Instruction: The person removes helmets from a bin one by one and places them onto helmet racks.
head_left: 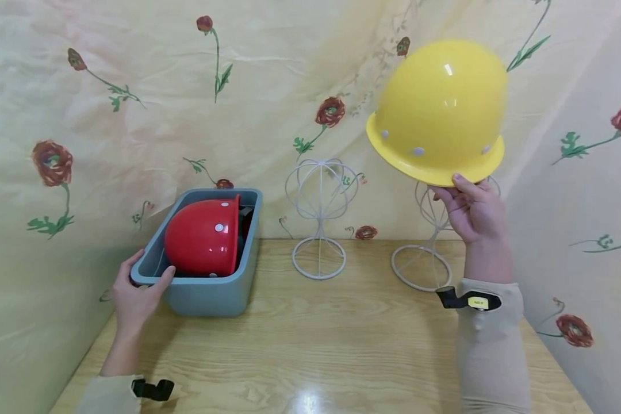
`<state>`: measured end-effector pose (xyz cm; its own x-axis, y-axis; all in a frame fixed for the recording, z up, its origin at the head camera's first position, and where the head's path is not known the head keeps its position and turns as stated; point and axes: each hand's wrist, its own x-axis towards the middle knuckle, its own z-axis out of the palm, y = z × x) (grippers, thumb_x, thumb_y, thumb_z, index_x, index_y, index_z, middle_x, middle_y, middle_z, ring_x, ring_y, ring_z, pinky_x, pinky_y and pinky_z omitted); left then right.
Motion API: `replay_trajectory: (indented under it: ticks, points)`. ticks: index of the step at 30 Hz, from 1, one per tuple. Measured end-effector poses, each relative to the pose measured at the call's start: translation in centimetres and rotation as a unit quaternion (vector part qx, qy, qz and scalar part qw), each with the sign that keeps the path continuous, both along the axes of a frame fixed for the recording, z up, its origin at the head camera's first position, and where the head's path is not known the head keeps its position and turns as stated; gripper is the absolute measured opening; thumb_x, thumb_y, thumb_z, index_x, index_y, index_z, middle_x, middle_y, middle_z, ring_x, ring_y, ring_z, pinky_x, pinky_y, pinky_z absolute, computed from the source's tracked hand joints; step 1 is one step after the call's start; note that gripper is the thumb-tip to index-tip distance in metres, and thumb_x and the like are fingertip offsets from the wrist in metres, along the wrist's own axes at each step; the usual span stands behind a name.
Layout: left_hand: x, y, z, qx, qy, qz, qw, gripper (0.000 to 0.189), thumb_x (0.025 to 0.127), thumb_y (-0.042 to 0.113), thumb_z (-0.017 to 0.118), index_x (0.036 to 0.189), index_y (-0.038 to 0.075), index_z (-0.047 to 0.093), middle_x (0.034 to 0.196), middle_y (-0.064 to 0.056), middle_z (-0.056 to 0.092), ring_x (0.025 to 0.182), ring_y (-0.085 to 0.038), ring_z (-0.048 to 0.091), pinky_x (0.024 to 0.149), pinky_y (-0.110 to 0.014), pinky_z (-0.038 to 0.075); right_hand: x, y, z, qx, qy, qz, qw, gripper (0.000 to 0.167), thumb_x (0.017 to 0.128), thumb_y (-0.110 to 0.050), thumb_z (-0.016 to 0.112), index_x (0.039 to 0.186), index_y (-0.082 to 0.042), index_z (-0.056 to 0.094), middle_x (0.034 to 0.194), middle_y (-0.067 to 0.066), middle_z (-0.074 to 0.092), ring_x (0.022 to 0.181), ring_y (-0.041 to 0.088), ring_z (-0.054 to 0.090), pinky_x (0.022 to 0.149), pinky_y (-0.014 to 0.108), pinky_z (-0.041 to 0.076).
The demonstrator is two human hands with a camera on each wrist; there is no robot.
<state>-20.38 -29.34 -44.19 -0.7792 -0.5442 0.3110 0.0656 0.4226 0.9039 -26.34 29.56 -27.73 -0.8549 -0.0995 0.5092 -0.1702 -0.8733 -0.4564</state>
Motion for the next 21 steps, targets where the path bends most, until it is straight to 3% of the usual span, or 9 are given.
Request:
replay_trajectory:
  ticks: [4, 7, 13, 21]
  points:
    - [0.0, 0.1, 0.1, 0.007, 0.001, -0.002, 1.0, 0.074, 0.088, 0.026, 0.086, 0.155, 0.016, 0.055, 0.146, -0.01, 0.06, 0.102, 0.006, 0.05, 0.078, -0.006, 0.043, 0.1, 0.8, -0.2, 0.009, 0.019, -0.007, 0.9997, 0.033, 0.11, 0.011, 0.032, 0.134, 0.013, 0.055, 0.124, 0.034, 0.071, 0.095, 0.046, 0.078, 0.086, 0.049, 0.064]
    - [0.0, 0.1, 0.1, 0.011, 0.003, -0.001, 0.9999, 0.074, 0.088, 0.025, 0.086, 0.154, 0.016, 0.056, 0.145, -0.009, 0.06, 0.102, 0.005, 0.051, 0.078, -0.006, 0.043, 0.3, 1.3, -0.4, 0.004, 0.028, 0.0, 0.9996, 0.033, 0.11, 0.011, 0.03, 0.132, 0.016, 0.053, 0.122, 0.037, 0.07, 0.095, 0.05, 0.076, 0.086, 0.05, 0.064]
    - [0.0, -0.1, 0.1, 0.011, 0.007, -0.005, 0.9999, 0.074, 0.088, 0.024, 0.086, 0.155, 0.016, 0.055, 0.145, -0.01, 0.06, 0.102, 0.004, 0.051, 0.077, -0.003, 0.043, 0.6, 2.2, -0.6, -0.014, 0.032, 0.028, 0.999, 0.035, 0.11, 0.012, 0.027, 0.138, 0.017, 0.047, 0.13, 0.04, 0.065, 0.108, 0.056, 0.072, 0.096, 0.054, 0.059]
    - [-0.2, -0.1, 0.1, 0.012, 0.01, -0.009, 0.9998, 0.074, 0.088, 0.024, 0.086, 0.155, 0.016, 0.055, 0.146, -0.01, 0.06, 0.103, 0.004, 0.052, 0.077, -0.002, 0.043, 1.5, 3.4, -0.9, -0.02, 0.013, 0.031, 0.9992, 0.044, 0.109, 0.013, 0.029, 0.148, 0.009, 0.049, 0.14, 0.033, 0.063, 0.124, 0.048, 0.068, 0.102, 0.053, 0.056]
